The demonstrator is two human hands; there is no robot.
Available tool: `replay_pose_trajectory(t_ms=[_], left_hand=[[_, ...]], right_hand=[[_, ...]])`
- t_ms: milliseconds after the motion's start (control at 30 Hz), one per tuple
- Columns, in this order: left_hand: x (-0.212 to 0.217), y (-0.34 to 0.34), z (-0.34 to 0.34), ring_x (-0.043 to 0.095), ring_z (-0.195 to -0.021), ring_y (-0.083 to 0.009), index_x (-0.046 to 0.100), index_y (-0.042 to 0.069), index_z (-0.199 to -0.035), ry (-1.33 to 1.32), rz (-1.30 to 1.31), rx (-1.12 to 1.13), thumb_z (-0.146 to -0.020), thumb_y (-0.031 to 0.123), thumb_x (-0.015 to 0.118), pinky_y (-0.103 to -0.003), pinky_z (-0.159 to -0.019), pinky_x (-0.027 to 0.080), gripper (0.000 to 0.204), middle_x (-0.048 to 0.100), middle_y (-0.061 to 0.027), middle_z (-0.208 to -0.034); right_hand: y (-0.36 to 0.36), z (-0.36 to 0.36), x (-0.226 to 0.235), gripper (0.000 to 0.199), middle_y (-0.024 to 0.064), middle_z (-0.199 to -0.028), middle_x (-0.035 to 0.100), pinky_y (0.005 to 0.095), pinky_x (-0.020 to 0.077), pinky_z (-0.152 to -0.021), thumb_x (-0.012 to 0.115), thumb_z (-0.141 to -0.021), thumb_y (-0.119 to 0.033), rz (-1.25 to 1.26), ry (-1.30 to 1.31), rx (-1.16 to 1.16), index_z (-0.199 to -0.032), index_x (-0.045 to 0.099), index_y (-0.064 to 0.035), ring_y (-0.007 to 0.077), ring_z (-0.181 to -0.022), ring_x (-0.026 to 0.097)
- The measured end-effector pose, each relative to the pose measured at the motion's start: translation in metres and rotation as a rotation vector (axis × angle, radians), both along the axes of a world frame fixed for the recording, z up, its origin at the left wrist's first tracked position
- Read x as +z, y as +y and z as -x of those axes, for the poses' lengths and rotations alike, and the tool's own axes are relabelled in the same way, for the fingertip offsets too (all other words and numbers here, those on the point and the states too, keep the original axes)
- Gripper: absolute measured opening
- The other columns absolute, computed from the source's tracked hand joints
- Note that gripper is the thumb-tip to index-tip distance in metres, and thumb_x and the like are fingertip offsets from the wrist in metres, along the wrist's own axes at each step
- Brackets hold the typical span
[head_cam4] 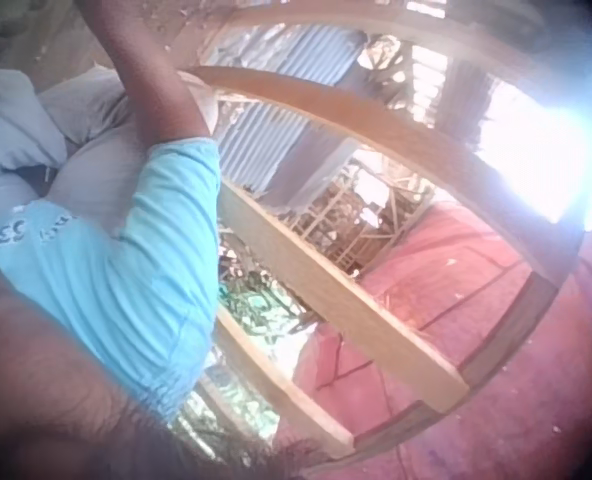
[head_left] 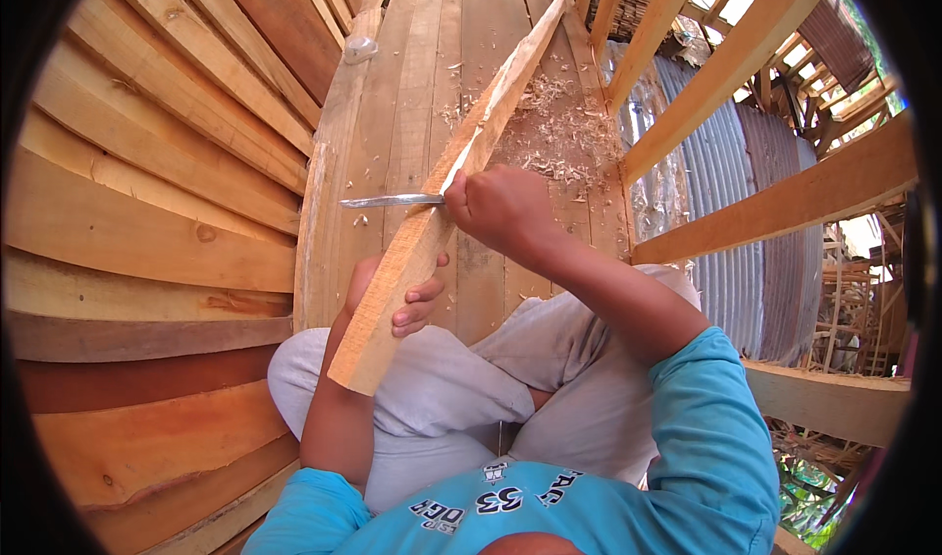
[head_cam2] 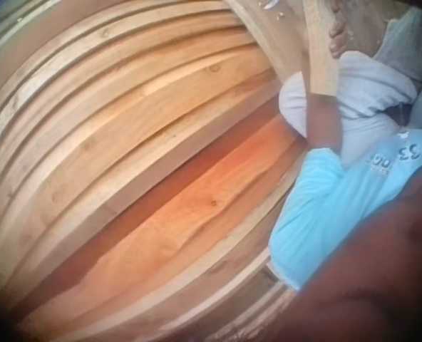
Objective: The person sits cross-legged on a wooden floor and uses a knife to shave thin layers off a rectangular wooden plank. They hold the plank with one hand and scrape the blade along its length, producing wood shavings that accumulate on the floor.
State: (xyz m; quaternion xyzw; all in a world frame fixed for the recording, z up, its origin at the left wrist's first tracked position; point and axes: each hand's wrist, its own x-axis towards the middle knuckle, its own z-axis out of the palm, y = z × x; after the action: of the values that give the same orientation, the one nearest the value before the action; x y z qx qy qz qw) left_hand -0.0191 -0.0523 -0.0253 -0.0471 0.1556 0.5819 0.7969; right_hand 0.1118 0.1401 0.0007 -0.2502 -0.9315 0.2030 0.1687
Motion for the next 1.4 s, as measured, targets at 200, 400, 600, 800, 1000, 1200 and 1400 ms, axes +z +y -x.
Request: replay_pose_trajectory(t_ms=[200,400,600,800,1000,1200,1400], left_hand=[[0.007,0.002,-0.001,0.052,-0.048,-0.0221,0.037,-0.004,-0.129,-0.004,-0.026,-0.029,-0.099,0.028,0.037,-0.035,-0.039,0.045,0.043,0.047,-0.0112,-0.076],[0.010,0.008,-0.009,0.053,-0.047,-0.0211,0.038,-0.003,-0.127,-0.006,-0.008,-0.033,-0.098,0.028,0.037,-0.033,-0.037,0.045,0.042,0.046,-0.0105,-0.074],[-0.001,0.001,0.005,0.052,-0.044,-0.0211,0.044,0.000,-0.126,0.093,-0.025,-0.042,-0.101,0.034,0.036,-0.034,-0.038,0.044,0.044,0.048,-0.0087,-0.072],[0.000,0.011,0.009,0.053,-0.047,-0.0203,0.041,-0.003,-0.127,-0.031,-0.019,-0.032,-0.100,0.030,0.036,-0.033,-0.039,0.045,0.043,0.047,-0.0096,-0.074],[-0.005,0.014,0.001,0.054,-0.049,-0.0202,0.041,-0.003,-0.127,0.017,-0.083,-0.075,-0.100,0.028,0.036,-0.032,-0.040,0.046,0.042,0.047,-0.0101,-0.076],[-0.006,0.015,0.005,0.053,-0.048,-0.0195,0.041,-0.004,-0.126,0.022,-0.075,-0.054,-0.099,0.029,0.037,-0.033,-0.039,0.045,0.043,0.047,-0.0102,-0.075],[-0.001,-0.003,0.006,0.051,-0.046,-0.0176,0.042,-0.003,-0.124,0.095,-0.006,-0.002,-0.100,0.030,0.036,-0.030,-0.037,0.042,0.042,0.046,-0.0079,-0.072]], right_hand=[[0.048,0.004,-0.026,0.057,0.0225,-0.058,0.060,0.0514,0.0521,-0.058,0.040,-0.098,-0.033,-0.006,0.005,-0.173,-0.058,0.064,-0.0008,0.0402,-0.056,0.064],[0.096,-0.004,-0.040,0.054,0.0219,-0.056,0.059,0.0524,0.0534,-0.060,0.042,-0.097,-0.032,-0.044,0.067,-0.275,-0.061,0.065,0.0007,0.0412,-0.053,0.063],[0.033,0.012,-0.027,0.053,0.0218,-0.057,0.062,0.0518,0.0534,-0.057,0.043,-0.097,-0.033,0.017,-0.009,-0.140,-0.061,0.066,-0.0001,0.0393,-0.053,0.064],[0.028,0.014,-0.025,0.054,0.0236,-0.059,0.061,0.0526,0.0523,-0.057,0.040,-0.097,-0.030,0.021,0.039,-0.217,-0.058,0.063,0.0001,0.0410,-0.053,0.062],[0.085,0.007,-0.046,0.052,0.0208,-0.056,0.061,0.0515,0.0524,-0.059,0.046,-0.096,-0.033,-0.052,0.037,-0.334,-0.059,0.065,-0.0028,0.0392,-0.056,0.065],[0.059,0.012,-0.050,0.054,0.0222,-0.057,0.061,0.0503,0.0519,-0.054,0.043,-0.097,-0.032,-0.069,0.055,-0.273,-0.058,0.065,-0.0029,0.0405,-0.052,0.062],[0.012,0.012,-0.032,0.057,0.0218,-0.059,0.062,0.0504,0.0513,-0.056,0.041,-0.098,-0.033,-0.034,0.018,-0.011,-0.057,0.064,-0.0018,0.0403,-0.054,0.063]])
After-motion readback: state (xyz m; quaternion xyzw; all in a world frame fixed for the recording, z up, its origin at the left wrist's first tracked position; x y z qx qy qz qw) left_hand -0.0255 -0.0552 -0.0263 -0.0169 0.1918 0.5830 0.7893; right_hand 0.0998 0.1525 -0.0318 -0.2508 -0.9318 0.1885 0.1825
